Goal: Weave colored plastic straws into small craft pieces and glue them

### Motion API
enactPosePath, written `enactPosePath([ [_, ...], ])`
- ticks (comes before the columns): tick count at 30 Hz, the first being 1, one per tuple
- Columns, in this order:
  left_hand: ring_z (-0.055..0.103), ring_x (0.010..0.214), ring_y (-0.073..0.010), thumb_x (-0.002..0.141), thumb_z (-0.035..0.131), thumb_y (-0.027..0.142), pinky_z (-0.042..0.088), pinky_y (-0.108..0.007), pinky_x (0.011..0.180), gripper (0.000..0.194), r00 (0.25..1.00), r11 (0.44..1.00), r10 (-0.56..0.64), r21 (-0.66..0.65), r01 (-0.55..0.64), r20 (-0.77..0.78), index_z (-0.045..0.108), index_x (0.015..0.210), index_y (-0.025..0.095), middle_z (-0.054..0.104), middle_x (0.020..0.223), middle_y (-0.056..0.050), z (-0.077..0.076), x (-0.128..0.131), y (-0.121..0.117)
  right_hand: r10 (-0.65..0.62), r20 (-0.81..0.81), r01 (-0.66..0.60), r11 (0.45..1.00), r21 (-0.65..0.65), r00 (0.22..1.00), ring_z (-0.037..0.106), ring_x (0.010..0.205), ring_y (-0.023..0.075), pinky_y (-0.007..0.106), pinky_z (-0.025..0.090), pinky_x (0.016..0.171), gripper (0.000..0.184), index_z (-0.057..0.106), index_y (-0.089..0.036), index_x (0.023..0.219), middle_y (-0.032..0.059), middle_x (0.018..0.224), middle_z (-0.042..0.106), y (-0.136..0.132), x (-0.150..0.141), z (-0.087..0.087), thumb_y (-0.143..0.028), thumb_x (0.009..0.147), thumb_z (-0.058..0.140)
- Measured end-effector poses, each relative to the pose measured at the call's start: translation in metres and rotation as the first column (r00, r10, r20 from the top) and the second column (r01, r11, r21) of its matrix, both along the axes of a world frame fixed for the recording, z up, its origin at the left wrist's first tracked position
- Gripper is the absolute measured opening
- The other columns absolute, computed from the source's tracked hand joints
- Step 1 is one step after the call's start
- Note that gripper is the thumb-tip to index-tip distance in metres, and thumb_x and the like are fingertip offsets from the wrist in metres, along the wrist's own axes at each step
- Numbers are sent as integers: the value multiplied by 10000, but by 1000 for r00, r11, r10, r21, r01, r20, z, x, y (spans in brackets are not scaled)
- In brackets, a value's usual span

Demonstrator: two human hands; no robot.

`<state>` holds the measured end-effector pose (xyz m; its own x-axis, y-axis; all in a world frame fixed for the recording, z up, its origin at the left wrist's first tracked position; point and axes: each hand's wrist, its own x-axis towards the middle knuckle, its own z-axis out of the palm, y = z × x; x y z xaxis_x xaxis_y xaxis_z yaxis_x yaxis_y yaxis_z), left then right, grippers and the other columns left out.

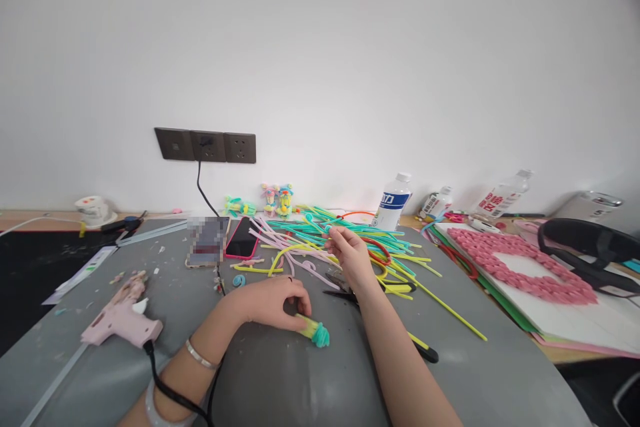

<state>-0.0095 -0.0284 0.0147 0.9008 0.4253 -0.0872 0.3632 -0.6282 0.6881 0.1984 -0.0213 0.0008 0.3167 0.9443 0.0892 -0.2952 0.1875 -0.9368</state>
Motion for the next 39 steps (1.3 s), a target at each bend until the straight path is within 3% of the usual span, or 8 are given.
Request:
enactPosePath([
  [3, 565, 896, -203, 657, 778, 397, 408, -253, 729, 313, 1000, 1000, -17, 17, 18, -6, 675, 905, 235, 661, 941, -26, -3, 1, 0, 2, -8, -2, 1000, 3, 1000, 563, 571, 132, 255, 446, 520, 334, 673, -199, 714, 12, 717, 687, 1, 1, -2, -478, 606, 823],
  [6, 560, 836, -189, 652, 776, 312, 389, -250, 706, 211, 1000, 999, -18, 47, 18, -3, 658, 801, 219, 649, 859, -6, -5, 2, 0, -4, -13, 4, 1000, 5, 1000, 567, 566, 137, 260, 455, 519, 348, 670, -201, 725, 17, 716, 694, 3, 3, -4, -488, 600, 822],
  [10, 571, 771, -168, 722, 692, 275, 395, -244, 678, 121, 974, 986, 166, -13, -166, 152, 631, 801, 205, 642, 804, 9, 1, 4, 3, -40, 6, 40, 999, -2, 999, 596, 589, 161, 279, 484, 527, 371, 655, -203, 723, 35, 740, 707, 6, 4, -7, -509, 591, 816],
  [12, 581, 813, -175, 764, 663, 313, 404, -252, 712, 140, 893, 940, 336, -42, -340, 298, 616, 839, 204, 654, 843, 1, 3, 6, 7, -72, 21, 72, 997, 19, 997, 624, 634, 180, 292, 507, 559, 363, 649, -204, 736, 41, 759, 712, 6, 2, -7, -511, 617, 801],
  [15, 581, 748, -159, 789, 641, 373, 397, -242, 647, 201, 710, 833, 531, -132, -537, 463, 571, 835, 190, 639, 807, -3, 3, 8, 13, -97, 50, 93, 993, 72, 994, 661, 719, 210, 311, 534, 617, 346, 638, -205, 747, 40, 751, 706, 4, -6, -7, -508, 657, 779],
  [21, 582, 687, -144, 793, 634, 382, 375, -233, 604, 216, 570, 747, 616, -174, -641, 544, 533, 788, 192, 635, 743, 5, -3, 8, 18, 48, 89, -56, 994, 91, 995, 685, 744, 213, 334, 554, 705, 334, 621, -211, 747, 11, 684, 669, -3, -22, -4, -503, 680, 770],
  [32, 497, 602, -120, 757, 666, 431, 354, -225, 565, 306, 549, 712, 623, -114, -693, 557, 464, 722, 203, 532, 660, 39, -6, 10, 15, 151, 114, -163, 981, 103, 982, 663, 720, 185, 332, 555, 754, 317, 621, -222, 734, -4, 709, 650, -8, -28, 1, -485, 670, 787],
  [39, 511, 617, -119, 802, 623, 400, 356, -216, 562, 250, 591, 748, 599, -111, -655, 540, 474, 757, 204, 556, 673, 37, -5, 10, 15, 148, 140, -166, 977, 131, 979, 625, 738, 173, 324, 543, 774, 299, 621, -224, 739, 0, 741, 637, -8, -29, 0, -473, 689, 778],
])
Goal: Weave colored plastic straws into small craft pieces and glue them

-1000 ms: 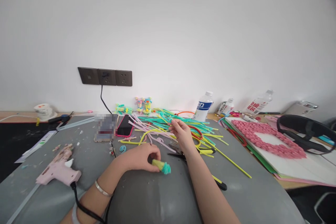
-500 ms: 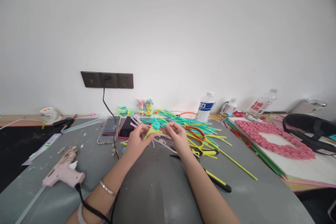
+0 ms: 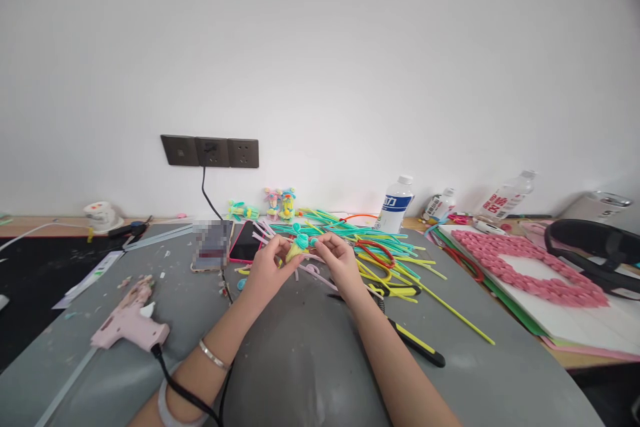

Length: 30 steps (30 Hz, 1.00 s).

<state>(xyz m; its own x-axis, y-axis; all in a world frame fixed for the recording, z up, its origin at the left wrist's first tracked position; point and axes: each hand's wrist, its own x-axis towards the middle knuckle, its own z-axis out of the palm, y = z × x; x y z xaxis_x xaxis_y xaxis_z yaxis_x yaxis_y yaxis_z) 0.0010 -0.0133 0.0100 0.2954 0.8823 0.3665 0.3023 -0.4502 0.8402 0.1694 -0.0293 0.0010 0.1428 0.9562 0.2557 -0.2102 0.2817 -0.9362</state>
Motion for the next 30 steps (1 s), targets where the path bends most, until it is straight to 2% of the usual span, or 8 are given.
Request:
enactPosePath([
  [5, 579, 660, -135, 813, 613, 380, 376, -221, 571, 199, 1000, 1000, -26, -11, 26, -1, 533, 808, 199, 638, 715, 13, 1, 0, 0, -39, -6, 39, 999, -13, 999, 649, 746, 192, 356, 537, 806, 325, 606, -229, 752, -3, 720, 636, 1, 2, 0, -496, 680, 778],
  [9, 624, 638, -165, 789, 640, 432, 401, -241, 559, 265, 998, 994, -53, -96, 56, 33, 573, 874, 190, 695, 694, -13, 1, 1, -1, -43, -6, 43, 999, -11, 999, 670, 753, 204, 362, 536, 812, 350, 596, -229, 760, -3, 714, 642, 2, 3, 0, -505, 663, 788],
  [13, 678, 679, -208, 765, 653, 491, 476, -269, 592, 363, 976, 950, -149, -252, 185, 156, 639, 908, 158, 736, 743, -63, -1, 2, 1, -34, 9, 34, 999, -27, 999, 684, 758, 206, 332, 533, 768, 367, 594, -220, 767, 0, 717, 654, 4, 4, -3, -509, 655, 790],
  [19, 693, 661, -215, 796, 596, 553, 431, -240, 496, 481, 953, 884, -213, -374, 281, 214, 678, 1017, 134, 762, 819, -90, -5, 3, 6, -53, 3, 53, 997, -63, 999, 684, 734, 200, 320, 530, 734, 366, 601, -217, 788, 4, 711, 679, 7, 5, -9, -508, 659, 783],
  [24, 701, 742, -232, 795, 587, 578, 458, -245, 519, 506, 933, 855, -245, -396, 336, 262, 689, 1014, 133, 761, 845, -97, -7, 5, 5, -83, -11, 82, 994, -68, 997, 667, 699, 188, 319, 527, 718, 358, 608, -213, 810, 2, 691, 669, 8, 7, -11, -499, 672, 773],
  [30, 694, 790, -219, 800, 624, 496, 471, -224, 531, 416, 944, 871, -260, -372, 320, 204, 684, 989, 131, 752, 855, -90, -11, 5, 5, -97, 3, 97, 994, -50, 995, 643, 663, 171, 300, 510, 683, 336, 629, -210, 807, -1, 667, 662, 7, 6, -9, -491, 682, 764],
])
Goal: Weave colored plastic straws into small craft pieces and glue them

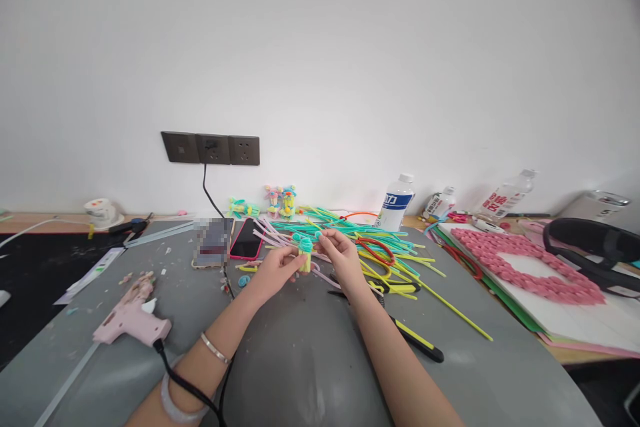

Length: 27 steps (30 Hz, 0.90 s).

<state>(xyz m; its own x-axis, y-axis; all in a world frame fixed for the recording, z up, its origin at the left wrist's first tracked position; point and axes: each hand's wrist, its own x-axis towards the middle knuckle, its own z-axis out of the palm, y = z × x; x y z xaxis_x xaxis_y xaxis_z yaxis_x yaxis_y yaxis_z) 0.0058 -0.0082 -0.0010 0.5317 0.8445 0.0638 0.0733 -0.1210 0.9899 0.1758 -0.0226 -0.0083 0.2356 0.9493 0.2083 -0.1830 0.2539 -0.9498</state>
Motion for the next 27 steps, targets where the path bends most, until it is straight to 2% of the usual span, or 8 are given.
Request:
enactPosePath([
  [7, 693, 769, -208, 800, 625, 491, 477, -217, 537, 392, 1000, 1000, 1, 13, -1, -14, 677, 937, 127, 744, 838, -86, 0, 0, -1, -9, 46, 9, 1000, 10, 999, 635, 665, 172, 300, 498, 668, 318, 645, -206, 818, 8, 678, 670, -1, 0, 2, -474, 689, 759],
  [18, 684, 722, -184, 844, 576, 466, 497, -220, 543, 375, 1000, 998, 13, 57, -12, -17, 684, 991, 138, 747, 848, -80, 1, 0, -1, 54, 53, -54, 999, -2, 997, 618, 668, 156, 287, 488, 670, 295, 635, -214, 810, -10, 694, 654, -4, -2, 6, -437, 679, 777],
  [27, 673, 713, -188, 820, 586, 500, 495, -234, 547, 412, 1000, 998, 14, 60, -13, -21, 680, 974, 129, 739, 848, -86, 1, 0, 0, 54, 86, -54, 999, -9, 995, 621, 681, 171, 293, 495, 667, 341, 603, -214, 784, -2, 685, 644, -4, -3, 7, -488, 667, 769],
])
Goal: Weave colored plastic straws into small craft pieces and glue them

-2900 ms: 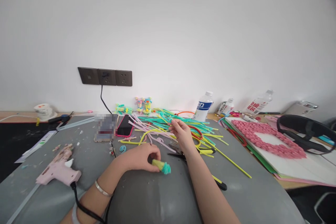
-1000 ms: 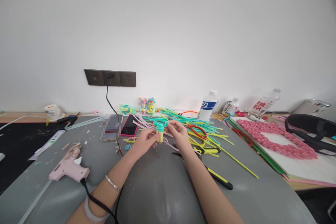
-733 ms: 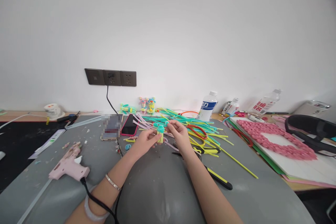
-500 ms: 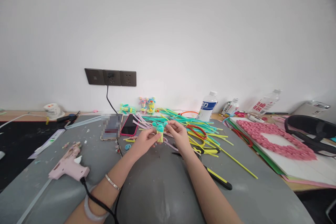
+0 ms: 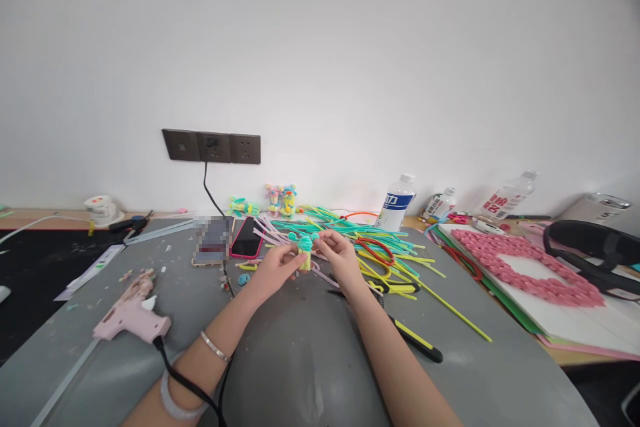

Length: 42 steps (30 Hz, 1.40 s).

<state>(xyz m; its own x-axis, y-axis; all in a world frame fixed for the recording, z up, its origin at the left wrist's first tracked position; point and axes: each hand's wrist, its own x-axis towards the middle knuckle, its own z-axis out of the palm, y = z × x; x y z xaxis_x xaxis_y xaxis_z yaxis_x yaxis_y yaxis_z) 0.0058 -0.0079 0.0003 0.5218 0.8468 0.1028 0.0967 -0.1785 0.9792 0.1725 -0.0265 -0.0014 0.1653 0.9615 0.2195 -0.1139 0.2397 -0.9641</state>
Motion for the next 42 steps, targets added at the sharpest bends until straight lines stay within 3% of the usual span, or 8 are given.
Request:
enactPosePath([
  [5, 651, 705, -178, 827, 571, 517, 463, -235, 566, 400, 1000, 1000, -20, -17, 20, -18, 676, 931, 146, 742, 850, -87, 3, -2, -2, -30, -41, 30, 1000, -10, 999, 628, 690, 174, 287, 486, 663, 337, 583, -218, 769, -10, 677, 638, 1, 1, -3, -475, 666, 776],
  [11, 455, 425, -100, 819, 547, 557, 342, -220, 452, 434, 930, 956, -291, -99, 276, -224, 678, 735, 152, 726, 662, -62, 6, -8, -11, -40, -184, 33, 999, -43, 982, 655, 709, 197, 309, 501, 680, 379, 566, -230, 755, -11, 673, 647, 4, 4, -4, -472, 609, 817],
  [14, 417, 386, -93, 762, 597, 589, 305, -214, 418, 439, 890, 944, -326, -153, 291, -318, 681, 720, 160, 698, 583, -41, 5, -11, -13, -2, -203, -9, 999, -53, 979, 633, 658, 170, 283, 480, 638, 358, 587, -226, 763, -22, 645, 638, 3, 5, -4, -449, 611, 823],
  [19, 451, 390, -115, 744, 620, 598, 322, -216, 441, 437, 896, 984, -167, -17, 176, -411, 675, 720, 166, 570, 416, 13, 7, -17, -7, 98, -129, -109, 991, -79, 987, 608, 628, 144, 249, 427, 584, 332, 627, -206, 806, -19, 646, 648, 2, 4, -3, -443, 652, 800],
  [22, 467, 433, -120, 793, 575, 585, 327, -218, 460, 434, 955, 992, 41, 127, -3, -293, 665, 745, 163, 542, 449, 24, 12, -19, -1, 141, -58, -146, 986, -85, 988, 597, 600, 135, 241, 407, 568, 331, 630, -201, 803, -27, 625, 638, 0, 3, -2, -454, 661, 789],
  [24, 480, 469, -121, 826, 543, 557, 350, -221, 474, 417, 980, 986, 95, 154, -68, -174, 657, 754, 162, 565, 521, 13, 14, -20, 3, 160, -18, -161, 983, -90, 987, 595, 593, 136, 242, 408, 568, 334, 621, -202, 792, -27, 627, 635, -1, 2, -1, -464, 662, 783],
  [33, 586, 525, -146, 765, 657, 455, 439, -233, 495, 297, 995, 993, 98, 65, -96, -25, 636, 822, 165, 660, 623, -23, 12, -19, 6, 203, 141, -197, 979, -57, 969, 572, 563, 137, 240, 407, 531, 330, 600, -208, 736, -14, 601, 629, 0, 0, -4, -526, 753, 688],
  [42, 697, 672, -207, 772, 660, 432, 551, -297, 662, 256, 994, 989, 107, 103, -105, -14, 633, 826, 183, 719, 719, -43, 12, -19, 4, 100, 180, -99, 995, -14, 979, 564, 545, 149, 271, 434, 567, 378, 538, -210, 645, 8, 584, 652, 0, -1, -4, -544, 748, 679],
])
